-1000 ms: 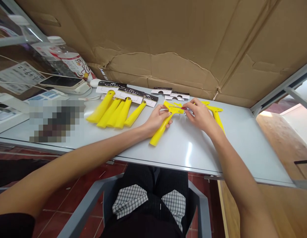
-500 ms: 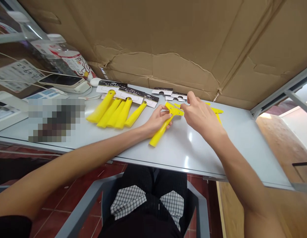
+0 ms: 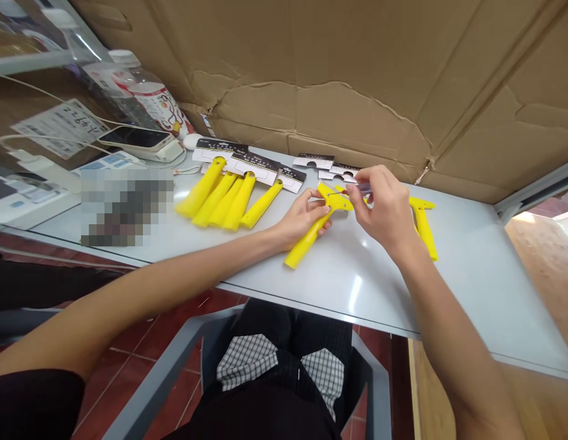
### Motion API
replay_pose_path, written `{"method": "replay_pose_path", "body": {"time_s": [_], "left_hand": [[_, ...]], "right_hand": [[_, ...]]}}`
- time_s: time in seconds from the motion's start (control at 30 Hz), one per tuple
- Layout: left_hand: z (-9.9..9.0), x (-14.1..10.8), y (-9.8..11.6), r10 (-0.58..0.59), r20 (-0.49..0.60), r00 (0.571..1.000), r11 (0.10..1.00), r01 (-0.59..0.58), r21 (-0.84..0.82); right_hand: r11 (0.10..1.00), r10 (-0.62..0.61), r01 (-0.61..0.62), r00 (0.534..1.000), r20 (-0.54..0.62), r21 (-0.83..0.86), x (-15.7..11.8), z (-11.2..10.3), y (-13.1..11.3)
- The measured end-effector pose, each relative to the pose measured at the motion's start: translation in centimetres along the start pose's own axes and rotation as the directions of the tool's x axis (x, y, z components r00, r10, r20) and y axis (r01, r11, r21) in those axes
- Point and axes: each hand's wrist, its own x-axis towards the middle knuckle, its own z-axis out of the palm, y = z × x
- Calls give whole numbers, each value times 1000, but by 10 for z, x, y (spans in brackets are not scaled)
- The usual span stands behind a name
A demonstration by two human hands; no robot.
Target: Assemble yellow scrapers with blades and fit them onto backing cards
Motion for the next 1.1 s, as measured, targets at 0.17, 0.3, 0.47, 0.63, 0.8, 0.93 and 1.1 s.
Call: {"method": "replay_pose_path", "body": {"time_s": [0.17,0.3,0.47,0.63,0.8,0.93,1.1], "left_hand": [[0,0,-1,-6,10,1000,1000,6,14],[0,0,-1,-12,-3,1000,1000,12,14],[-1,1,0,-18,-10,1000,1000,18,4],[0,0,2,-28,-6,1000,999,28,31],[1,-2,3,-32,2,1000,999,31,43],[2,-3,4,-40,-8,999,998,41,50],[2,-4,3,-20,-5,1000,997,20,72]], "right_hand": [[965,78,-105,990,-121,-238,-13,5,9],[996,-9,0,995,-99,-86,-13,2,2],[986,-61,64,998,-27,157,-12,1,-7],[999,28,-27,999,-32,48,-13,1,-9],[996,34,-33,999,-5,88,-9,-7,-8],[992,42,-38,999,-31,123,-9,-8,-4],[996,84,-83,995,-47,12,-9,-5,0]]}}
